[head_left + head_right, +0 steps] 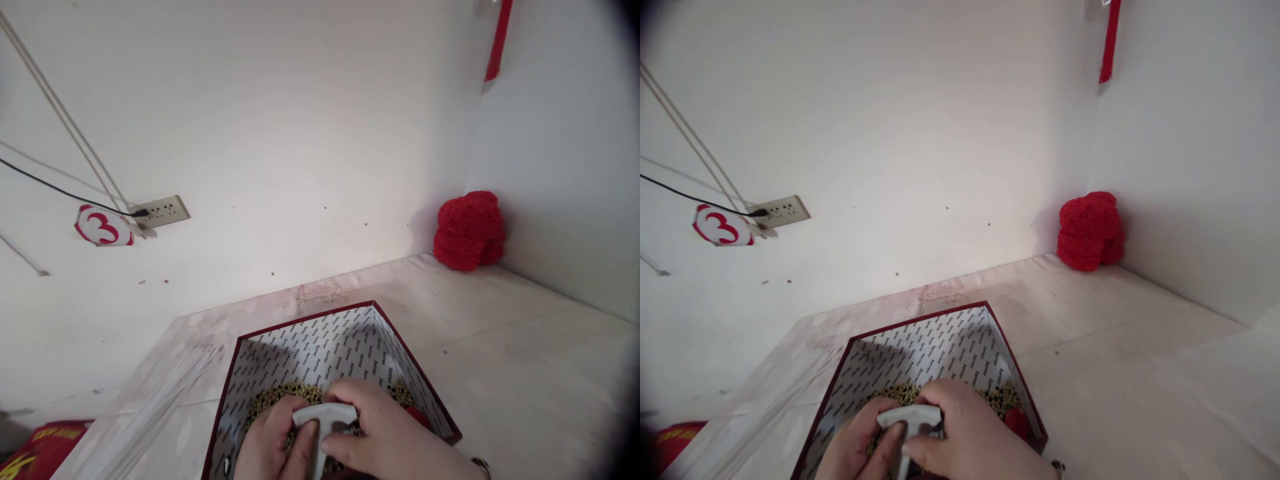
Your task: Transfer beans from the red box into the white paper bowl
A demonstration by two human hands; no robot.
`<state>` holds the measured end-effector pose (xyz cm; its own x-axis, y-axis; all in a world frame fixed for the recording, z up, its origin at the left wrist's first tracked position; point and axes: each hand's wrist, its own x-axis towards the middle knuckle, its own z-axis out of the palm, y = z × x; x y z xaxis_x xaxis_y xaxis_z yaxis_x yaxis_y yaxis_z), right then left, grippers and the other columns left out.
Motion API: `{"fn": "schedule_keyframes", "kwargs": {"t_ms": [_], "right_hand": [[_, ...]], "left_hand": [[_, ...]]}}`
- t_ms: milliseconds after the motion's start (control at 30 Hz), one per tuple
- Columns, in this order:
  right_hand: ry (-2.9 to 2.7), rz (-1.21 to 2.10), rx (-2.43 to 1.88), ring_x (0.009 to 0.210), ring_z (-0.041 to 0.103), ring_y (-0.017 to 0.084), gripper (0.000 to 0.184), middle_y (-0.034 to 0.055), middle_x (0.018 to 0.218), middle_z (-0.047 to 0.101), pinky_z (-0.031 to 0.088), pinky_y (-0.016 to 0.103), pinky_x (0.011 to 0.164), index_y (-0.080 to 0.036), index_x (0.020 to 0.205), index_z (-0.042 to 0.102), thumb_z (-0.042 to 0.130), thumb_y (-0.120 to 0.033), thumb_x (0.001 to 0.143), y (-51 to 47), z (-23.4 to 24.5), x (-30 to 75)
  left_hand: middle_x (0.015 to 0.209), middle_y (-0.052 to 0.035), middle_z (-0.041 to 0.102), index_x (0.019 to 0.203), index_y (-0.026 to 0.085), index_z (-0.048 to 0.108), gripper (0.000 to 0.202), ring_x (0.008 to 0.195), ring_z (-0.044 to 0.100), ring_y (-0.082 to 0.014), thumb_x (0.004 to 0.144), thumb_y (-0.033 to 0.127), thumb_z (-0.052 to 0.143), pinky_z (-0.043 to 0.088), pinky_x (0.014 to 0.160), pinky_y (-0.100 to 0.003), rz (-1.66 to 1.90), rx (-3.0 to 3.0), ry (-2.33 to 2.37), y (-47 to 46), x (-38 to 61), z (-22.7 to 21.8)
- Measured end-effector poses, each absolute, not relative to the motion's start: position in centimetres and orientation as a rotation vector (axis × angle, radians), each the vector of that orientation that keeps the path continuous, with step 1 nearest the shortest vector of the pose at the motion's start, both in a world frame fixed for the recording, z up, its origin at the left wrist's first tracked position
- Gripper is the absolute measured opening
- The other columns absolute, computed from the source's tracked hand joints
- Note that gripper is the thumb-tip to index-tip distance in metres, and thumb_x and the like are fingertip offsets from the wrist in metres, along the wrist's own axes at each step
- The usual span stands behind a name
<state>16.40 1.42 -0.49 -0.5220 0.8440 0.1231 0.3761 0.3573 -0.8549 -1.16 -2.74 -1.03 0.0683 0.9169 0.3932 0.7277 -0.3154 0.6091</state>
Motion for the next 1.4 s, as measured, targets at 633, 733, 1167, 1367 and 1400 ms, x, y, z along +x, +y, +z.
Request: {"fn": "schedule_keyframes", "kwargs": {"t_ms": [633, 733, 1167, 1367, 1400], "right_hand": [[-1.832, 1.133, -1.045, 0.055, 0.040, 0.010, 0.024, -0.0045, 0.056, 0.040, 0.031, 0.023, 0.051, -0.019, 0.064, 0.043, 0.045, -0.028, 0.086, 2.0, 0.1, 16.9], [-1.810, 1.206, -0.978, 0.057, 0.043, 0.010, 0.010, -0.0039, 0.062, 0.046, 0.034, 0.022, 0.052, -0.019, 0.070, 0.049, 0.051, -0.020, 0.080, 1.8, 0.2, 16.9], [-1.833, 1.181, -1.029, 0.072, 0.051, 0.014, 0.011, 0.0011, 0.081, 0.056, 0.042, 0.026, 0.064, -0.018, 0.081, 0.055, 0.058, -0.015, 0.071, 2.0, -0.2, 16.6], [-1.872, 1.168, -1.061, 0.072, 0.052, 0.014, 0.010, 0.0014, 0.083, 0.058, 0.042, 0.027, 0.064, -0.018, 0.081, 0.057, 0.058, -0.015, 0.071, 1.9, -0.2, 16.6], [-1.876, 1.171, -1.051, 0.072, 0.052, 0.014, 0.010, 0.0014, 0.082, 0.058, 0.042, 0.027, 0.064, -0.018, 0.079, 0.058, 0.058, -0.014, 0.070, 1.9, -0.2, 16.6]], "left_hand": [[0.075, 0.0007, 0.062, 0.099, 0.019, 0.056, 0.028, 0.071, 0.057, -0.0147, 0.087, 0.040, 0.043, 0.045, 0.062, -0.022, 1.177, 1.643, 1.769, -3.1, -1.4, 0.1], [0.077, -0.0004, 0.061, 0.099, 0.018, 0.055, 0.029, 0.071, 0.055, -0.0150, 0.087, 0.041, 0.042, 0.045, 0.062, -0.023, 1.166, 1.592, 1.732, -3.1, -1.5, 0.3], [0.074, 0.0020, 0.057, 0.097, 0.020, 0.052, 0.024, 0.065, 0.049, -0.0126, 0.089, 0.040, 0.041, 0.039, 0.058, -0.022, 1.102, 1.644, 1.628, -3.1, -1.4, 0.0], [0.076, 0.0023, 0.057, 0.095, 0.020, 0.053, 0.023, 0.066, 0.049, -0.0123, 0.089, 0.039, 0.040, 0.039, 0.058, -0.021, 1.089, 1.701, 1.620, -3.2, -1.6, -0.1], [0.075, 0.0025, 0.057, 0.095, 0.021, 0.053, 0.022, 0.066, 0.049, -0.0122, 0.089, 0.038, 0.040, 0.039, 0.058, -0.021, 1.085, 1.715, 1.616, -3.3, -1.6, -0.1]]}}
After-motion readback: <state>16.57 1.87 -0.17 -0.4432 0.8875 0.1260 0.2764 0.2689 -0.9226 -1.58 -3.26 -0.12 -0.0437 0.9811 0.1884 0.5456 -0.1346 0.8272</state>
